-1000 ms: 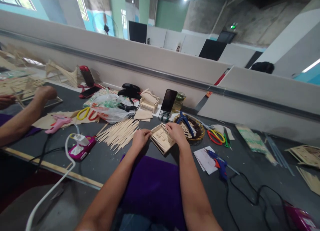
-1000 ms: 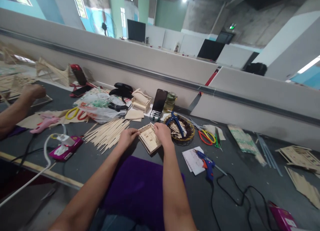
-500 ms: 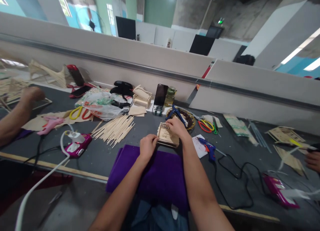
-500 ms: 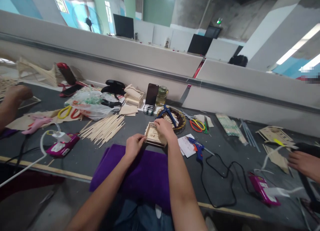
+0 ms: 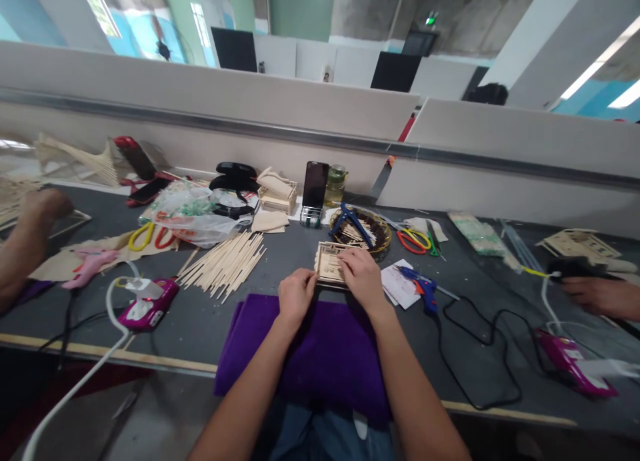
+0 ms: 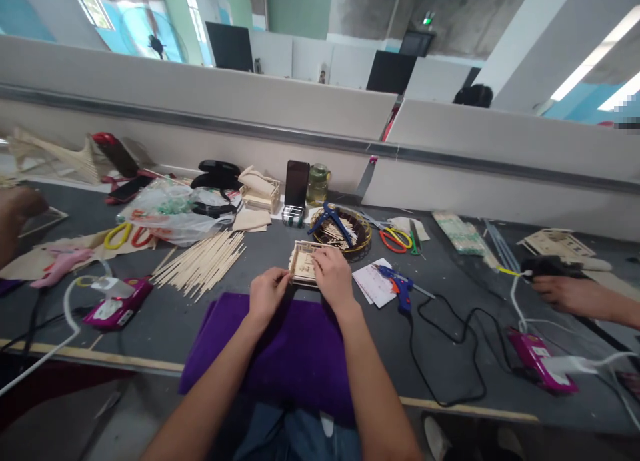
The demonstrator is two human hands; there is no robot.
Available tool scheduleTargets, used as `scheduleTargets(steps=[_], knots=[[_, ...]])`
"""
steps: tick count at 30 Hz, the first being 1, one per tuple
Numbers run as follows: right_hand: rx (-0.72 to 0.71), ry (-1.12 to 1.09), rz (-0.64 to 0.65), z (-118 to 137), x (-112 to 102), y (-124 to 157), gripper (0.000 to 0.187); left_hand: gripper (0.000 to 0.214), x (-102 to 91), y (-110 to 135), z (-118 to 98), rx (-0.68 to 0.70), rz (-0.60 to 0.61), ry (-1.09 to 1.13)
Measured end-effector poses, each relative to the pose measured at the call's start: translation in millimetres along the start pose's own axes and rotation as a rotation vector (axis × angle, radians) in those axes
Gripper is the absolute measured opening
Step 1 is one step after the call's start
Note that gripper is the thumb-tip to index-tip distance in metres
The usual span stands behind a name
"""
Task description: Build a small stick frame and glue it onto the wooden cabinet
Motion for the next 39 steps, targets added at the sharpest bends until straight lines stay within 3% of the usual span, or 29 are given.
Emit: scheduleTargets(steps=[7,11,24,33,39], knots=[[-0.047,0.096,0.092,5.9,29.1,10.4,0.02,0.017,1.5,1.7,-1.2,0.042,-0.019,0.024],[-0.074,0.119,0.093,3.0,33.9,12.2,0.021,0.019,3.4,3.9,-1.2,0.049,-0.003,0.032],[-0.167,0.126,0.029,-2.0,27.8,18.1,0.022,0.019,8.6,4.1,0.4,0.038,0.044,0.059],[-0.08,0.062,0.043,-5.4,23.5,13.5,0.028,0.015,7.2,2.1,0.4,0.065,-0.02,0.084],[0.096,0.07,-0.149,-33.6,-4.6,15.1,0.024,0.013,6.6,0.4,2.1,0.115,-0.093,0.115]])
Point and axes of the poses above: each hand's wrist, its own y-axis away from the middle knuckle, its own x-axis out of the palm, z = x × y, the point moved 4 cm from there along -y, towards the middle knuckle, and after that the axes turned 3 degrees about -z, right-handed, at the moved point
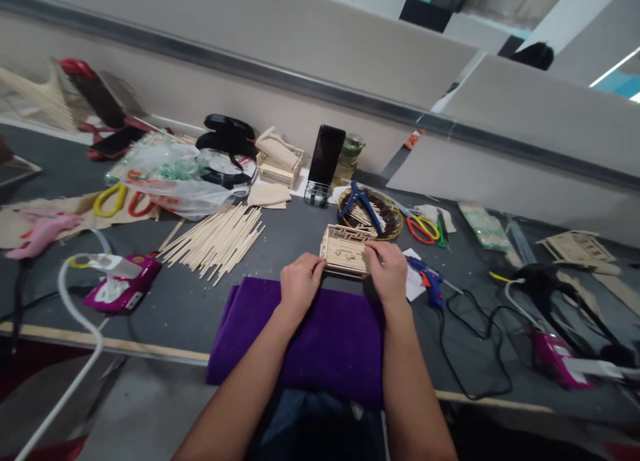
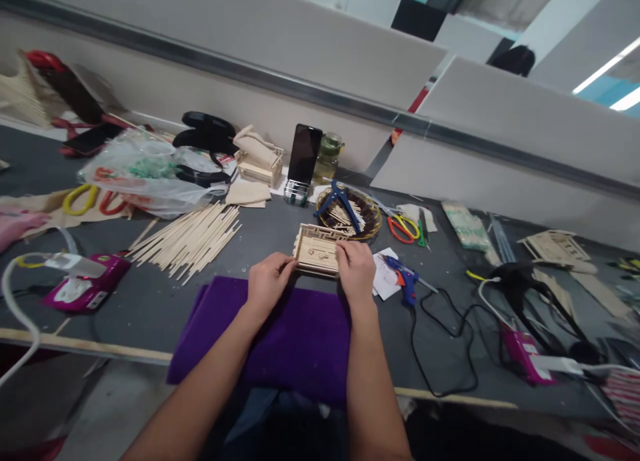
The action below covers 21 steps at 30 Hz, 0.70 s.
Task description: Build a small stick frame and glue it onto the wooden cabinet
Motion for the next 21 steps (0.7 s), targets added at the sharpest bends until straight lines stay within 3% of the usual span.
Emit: scheduleTargets(steps=[4,8,21], knots=[[0.054,0.074,0.11,-18.4,-0.4,0.9,0.023,0.012,-0.7,-0.8,0.4,0.032,-0.035,0.005],[0.032,0.094,0.205,-16.4,9.1,1.3,0.021,0.012,-1.1,-2.0,-0.1,0.042,-0.038,0.005],[0.048,0.285,0.132,-15.2,-2.3,8.1,0.023,0.014,-0.5,-3.8,1.0,0.057,-0.065,0.02]])
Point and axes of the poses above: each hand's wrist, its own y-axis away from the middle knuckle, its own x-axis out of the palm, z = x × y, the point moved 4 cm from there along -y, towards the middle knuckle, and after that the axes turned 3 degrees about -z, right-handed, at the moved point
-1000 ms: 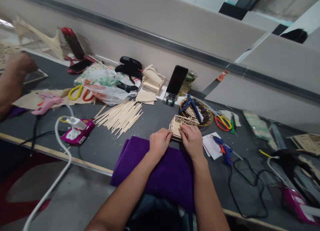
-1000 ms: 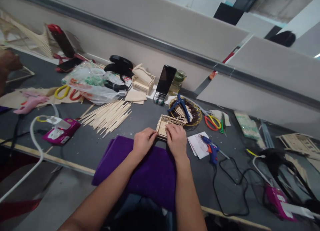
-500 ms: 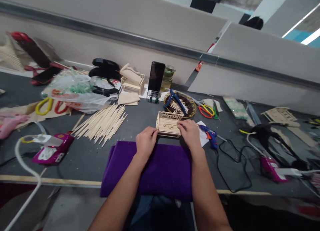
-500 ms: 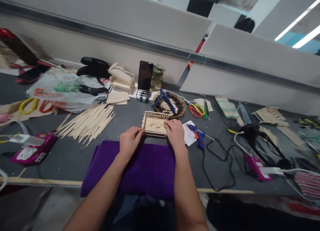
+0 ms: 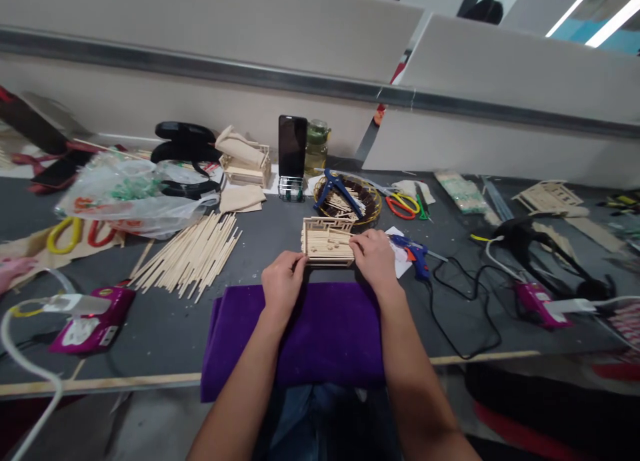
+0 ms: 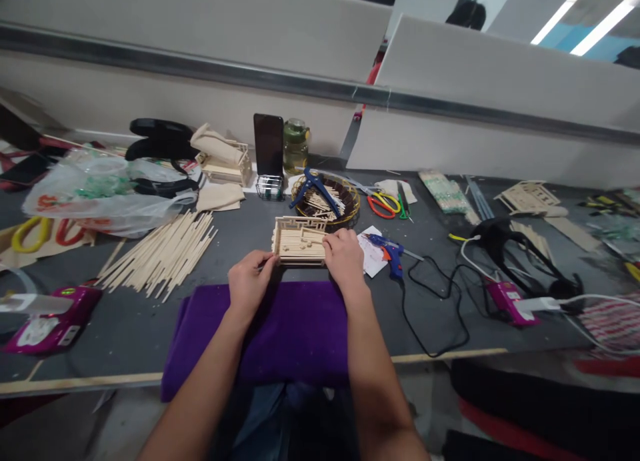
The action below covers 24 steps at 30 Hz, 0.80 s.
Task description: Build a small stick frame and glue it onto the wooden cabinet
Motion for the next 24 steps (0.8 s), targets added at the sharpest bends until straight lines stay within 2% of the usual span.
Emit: scheduleTargets(steps=[7,12,19,24], knots=[[0.018,0.058,0.046,11.7,-14.1,4.1,0.015,0.012,0.3,-0.3,1.3,-0.003,0.005,0.009],[0.117,0.109,0.013,17.5,-23.2,15.6,0.012,0.013,0.1,-0.9,0.1,0.003,0.0,0.015],[0.275,0.185,0.152,34.6,-12.9,18.5,0.012,0.014,-0.2,-2.3,-1.4,-0.007,0.005,0.032],[0.353,0.198,0.172,40.5,-12.6,16.0,0.015,0.016,-0.1,-2.2,-1.4,-0.022,0.013,0.031]])
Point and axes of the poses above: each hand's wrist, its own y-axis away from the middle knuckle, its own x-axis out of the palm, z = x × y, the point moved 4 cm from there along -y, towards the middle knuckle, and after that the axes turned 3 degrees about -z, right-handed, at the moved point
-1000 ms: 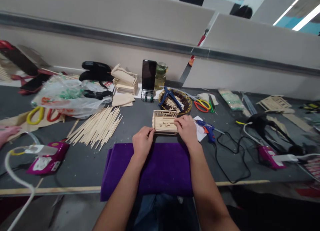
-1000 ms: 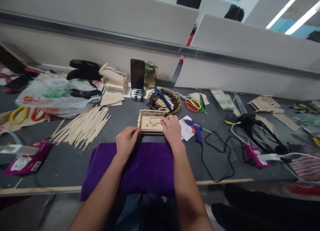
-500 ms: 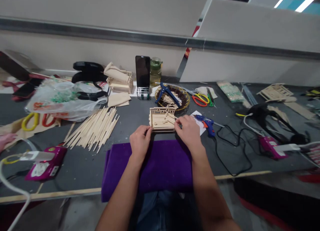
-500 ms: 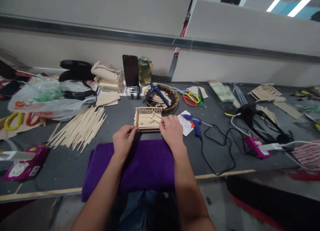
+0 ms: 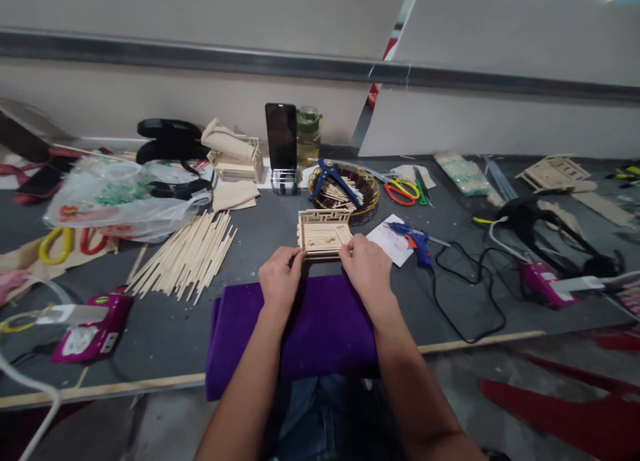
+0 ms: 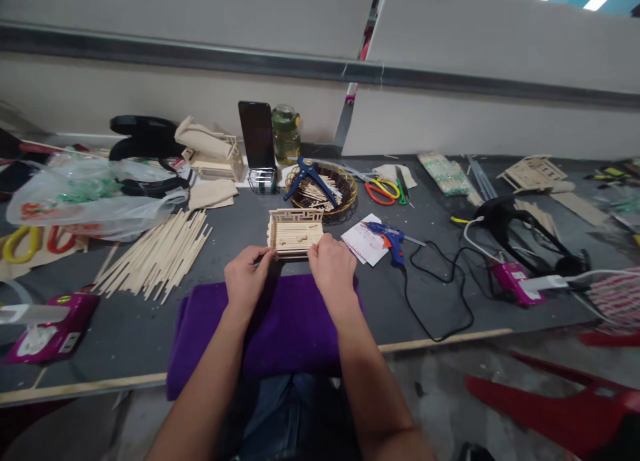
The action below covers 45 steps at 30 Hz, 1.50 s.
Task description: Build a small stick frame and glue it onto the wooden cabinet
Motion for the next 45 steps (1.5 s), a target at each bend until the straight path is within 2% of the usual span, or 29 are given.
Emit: scheduleTargets(steps=[5,8,12,15,18,20,22,26,30,35,39,42,45], knots=[[0.014,-0.028,0.054,4.6,4.8,-3.0,0.02,0.013,0.1,-0.2,-0.5,0.008,-0.006,0.008],[-0.022,-0.088,0.013,2.2,4.0,-6.4,0.024,0.013,0.3,-0.1,-0.3,0.01,0.002,0.012],[-0.261,-0.206,-0.103,2.3,-4.0,-13.7,0.018,0.015,1.0,0.1,0.5,0.01,0.016,0.008],[-0.47,-0.233,-0.044,11.0,-4.1,-19.8,0.02,0.016,1.3,0.0,1.1,0.005,0.013,-0.006],[-0.581,-0.169,0.061,20.1,1.7,-24.3,0.017,0.015,1.7,0.0,1.4,0.001,0.013,-0.009],[-0.587,-0.149,0.085,20.8,4.3,-26.7,0.019,0.014,1.7,0.2,1.2,-0.003,0.014,-0.005],[-0.557,-0.191,0.054,16.2,3.9,-29.4,0.018,0.013,1.4,0.4,0.5,-0.005,0.015,-0.002],[-0.389,-0.245,-0.046,-2.2,1.8,-37.9,0.019,0.013,0.2,0.2,-1.5,-0.004,0.012,0.001],[-0.265,-0.213,-0.019,-11.5,6.7,-43.8,0.02,0.01,0.2,-0.3,-1.5,-0.016,0.013,0.004],[-0.208,-0.393,-0.153,-17.8,-1.9,-43.9,0.027,0.01,0.5,0.2,-0.9,-0.005,0.001,0.023],[-0.336,-0.401,-0.119,-9.6,-8.3,-38.1,0.024,0.011,0.7,0.7,-0.3,0.007,-0.006,0.027],[-0.484,-0.333,-0.032,11.2,-6.8,-29.8,0.021,0.011,1.4,0.9,1.2,0.016,-0.009,0.025],[-0.573,-0.224,0.05,34.6,-0.6,-23.2,0.019,0.013,2.2,0.8,3.1,0.02,-0.011,0.027]])
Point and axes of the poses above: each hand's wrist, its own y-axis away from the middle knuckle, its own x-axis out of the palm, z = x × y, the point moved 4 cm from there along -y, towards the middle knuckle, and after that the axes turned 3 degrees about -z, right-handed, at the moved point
